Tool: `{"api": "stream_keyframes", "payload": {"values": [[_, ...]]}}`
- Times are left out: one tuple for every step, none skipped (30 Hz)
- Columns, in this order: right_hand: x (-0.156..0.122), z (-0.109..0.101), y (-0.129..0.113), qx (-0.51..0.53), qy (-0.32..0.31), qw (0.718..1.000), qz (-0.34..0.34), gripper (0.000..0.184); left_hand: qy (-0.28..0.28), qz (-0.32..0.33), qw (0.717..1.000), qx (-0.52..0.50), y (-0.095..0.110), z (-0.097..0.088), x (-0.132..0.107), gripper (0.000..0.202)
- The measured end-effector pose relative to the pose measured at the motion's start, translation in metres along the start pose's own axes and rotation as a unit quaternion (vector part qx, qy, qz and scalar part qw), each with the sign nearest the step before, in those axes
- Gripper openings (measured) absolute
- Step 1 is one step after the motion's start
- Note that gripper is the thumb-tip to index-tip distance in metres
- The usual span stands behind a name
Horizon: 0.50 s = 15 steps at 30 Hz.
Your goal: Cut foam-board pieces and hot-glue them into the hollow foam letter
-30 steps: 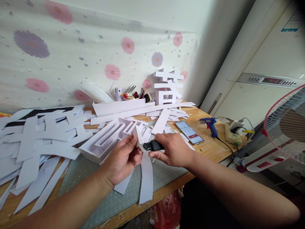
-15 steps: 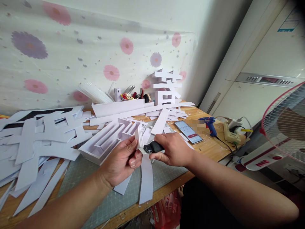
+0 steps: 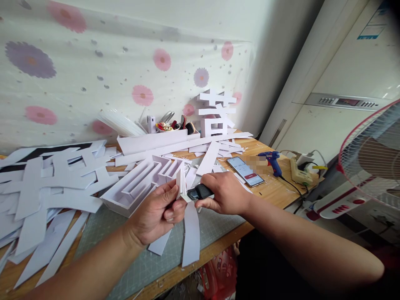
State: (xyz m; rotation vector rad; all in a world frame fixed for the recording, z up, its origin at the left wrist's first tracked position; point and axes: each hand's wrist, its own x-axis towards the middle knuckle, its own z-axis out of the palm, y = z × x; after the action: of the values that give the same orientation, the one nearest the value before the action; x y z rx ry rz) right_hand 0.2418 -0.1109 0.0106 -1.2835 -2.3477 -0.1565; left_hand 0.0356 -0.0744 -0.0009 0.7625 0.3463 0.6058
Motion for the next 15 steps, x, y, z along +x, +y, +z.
{"api": "stream_keyframes", "payload": {"values": [[0.000, 0.000, 0.001, 0.007, -0.003, 1.000, 0.005, 0.067, -0.007, -0.001, 1.000, 0.000, 0.000, 0.000, -0.001, 0.018], [0.000, -0.001, 0.003, 0.017, -0.006, 1.000, 0.013, 0.066, -0.010, -0.002, 1.000, 0.002, 0.000, 0.001, -0.002, 0.018], [0.001, -0.002, 0.006, 0.031, -0.010, 0.999, 0.028, 0.065, -0.014, -0.004, 1.000, 0.010, -0.001, 0.003, -0.003, 0.018], [0.001, -0.003, 0.011, 0.046, -0.012, 0.997, 0.053, 0.063, -0.021, -0.010, 0.999, 0.021, -0.003, 0.004, -0.004, 0.018], [0.001, -0.004, 0.016, 0.061, -0.010, 0.994, 0.086, 0.061, -0.031, -0.016, 0.999, 0.035, -0.005, 0.006, -0.005, 0.018], [0.001, -0.005, 0.023, 0.075, -0.005, 0.990, 0.123, 0.059, -0.040, -0.021, 0.998, 0.048, -0.007, 0.008, -0.006, 0.019], [0.001, -0.006, 0.029, 0.088, 0.004, 0.984, 0.158, 0.057, -0.044, -0.021, 0.997, 0.056, -0.009, 0.010, -0.007, 0.020], [0.000, -0.006, 0.034, 0.098, 0.015, 0.978, 0.184, 0.055, -0.043, -0.015, 0.997, 0.059, -0.010, 0.011, -0.006, 0.021], [0.000, -0.007, 0.037, 0.106, 0.025, 0.974, 0.197, 0.054, -0.036, -0.004, 0.998, 0.057, -0.011, 0.011, -0.006, 0.021], [-0.001, -0.007, 0.038, 0.113, 0.030, 0.974, 0.194, 0.054, -0.023, 0.009, 0.998, 0.051, -0.012, 0.011, -0.005, 0.020], [-0.002, -0.007, 0.037, 0.121, 0.029, 0.976, 0.179, 0.054, -0.011, 0.020, 0.999, 0.044, -0.011, 0.010, -0.004, 0.020], [-0.003, -0.007, 0.034, 0.127, 0.022, 0.980, 0.154, 0.055, -0.003, 0.026, 0.999, 0.038, -0.011, 0.009, -0.002, 0.020], [-0.004, -0.007, 0.028, 0.128, 0.010, 0.984, 0.124, 0.056, 0.003, 0.028, 0.999, 0.032, -0.010, 0.008, -0.001, 0.020], [-0.004, -0.007, 0.022, 0.125, -0.002, 0.988, 0.092, 0.057, 0.006, 0.029, 0.999, 0.025, -0.009, 0.007, 0.000, 0.021], [-0.004, -0.006, 0.016, 0.117, -0.012, 0.991, 0.063, 0.059, 0.011, 0.028, 0.999, 0.019, -0.009, 0.006, 0.000, 0.022]]}}
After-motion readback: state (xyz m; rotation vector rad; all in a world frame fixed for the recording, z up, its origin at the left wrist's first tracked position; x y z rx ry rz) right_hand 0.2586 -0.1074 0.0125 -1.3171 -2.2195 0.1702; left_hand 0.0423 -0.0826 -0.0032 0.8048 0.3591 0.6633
